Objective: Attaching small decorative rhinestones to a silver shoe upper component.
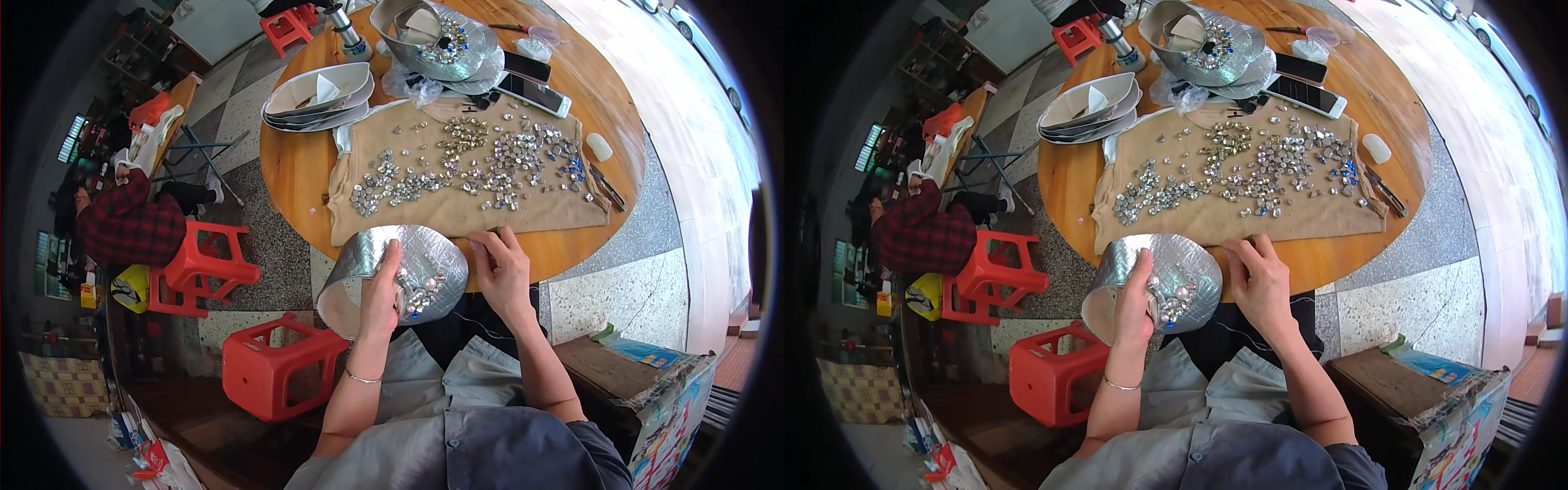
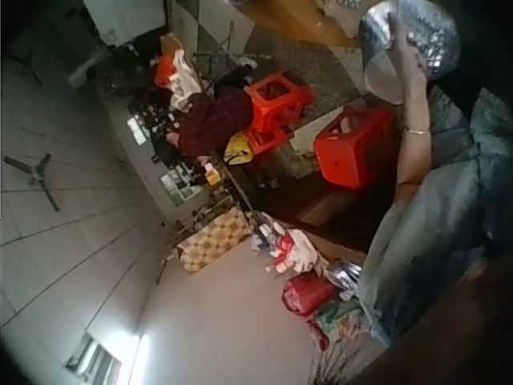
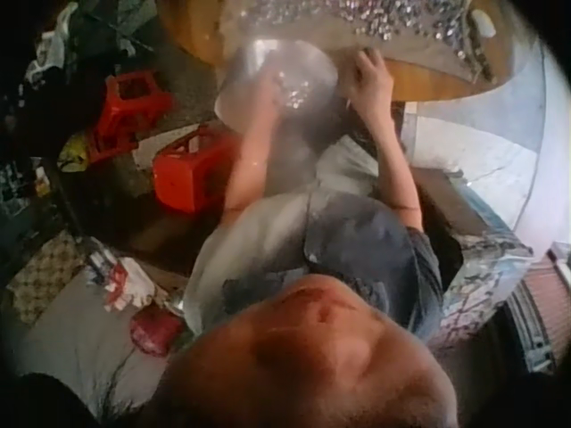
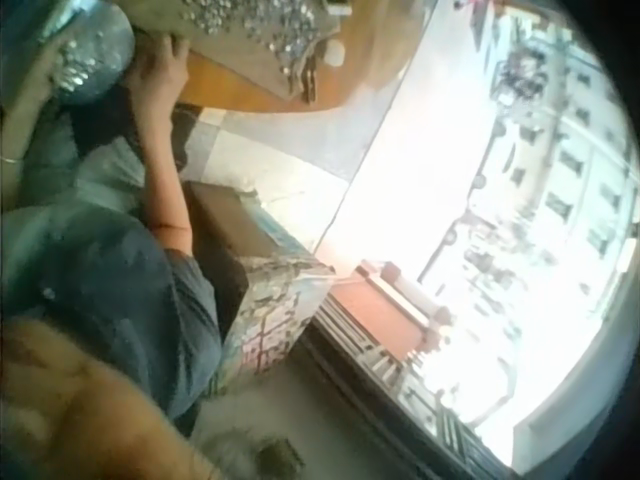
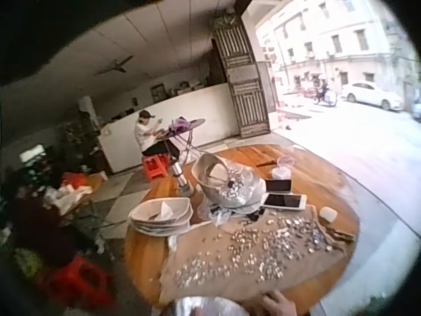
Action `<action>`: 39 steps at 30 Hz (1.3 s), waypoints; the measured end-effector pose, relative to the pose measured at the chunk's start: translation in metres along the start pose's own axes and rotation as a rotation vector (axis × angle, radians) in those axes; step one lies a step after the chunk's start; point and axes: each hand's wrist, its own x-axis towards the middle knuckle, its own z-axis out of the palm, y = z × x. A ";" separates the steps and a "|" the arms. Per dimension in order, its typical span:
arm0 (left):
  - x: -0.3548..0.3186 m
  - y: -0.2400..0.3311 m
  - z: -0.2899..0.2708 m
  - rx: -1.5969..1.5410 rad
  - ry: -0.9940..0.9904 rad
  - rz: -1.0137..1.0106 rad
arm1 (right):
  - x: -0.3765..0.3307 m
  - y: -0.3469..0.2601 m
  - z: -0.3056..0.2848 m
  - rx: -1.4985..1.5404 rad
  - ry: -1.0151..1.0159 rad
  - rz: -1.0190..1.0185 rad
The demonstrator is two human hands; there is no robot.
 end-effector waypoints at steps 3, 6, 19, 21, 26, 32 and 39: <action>0.001 -0.001 0.001 -0.007 0.014 0.004 | -0.001 0.000 0.000 -0.002 0.002 -0.004; 0.001 0.001 0.003 -0.001 0.021 -0.001 | -0.001 -0.001 0.000 -0.004 0.005 -0.003; 0.001 -0.001 0.005 0.063 0.017 0.078 | 0.001 0.002 0.000 -0.007 0.013 -0.002; -0.001 -0.001 0.006 0.084 0.028 0.091 | 0.000 0.002 0.000 -0.009 0.016 -0.005; -0.001 -0.004 0.005 0.076 0.051 0.093 | -0.003 0.003 -0.001 -0.005 0.020 -0.007; 0.000 0.001 0.007 0.035 0.011 0.055 | 0.003 0.004 -0.002 -0.014 0.022 -0.053; -0.006 0.008 0.014 0.027 -0.068 0.033 | -0.002 0.006 0.005 0.027 0.002 0.017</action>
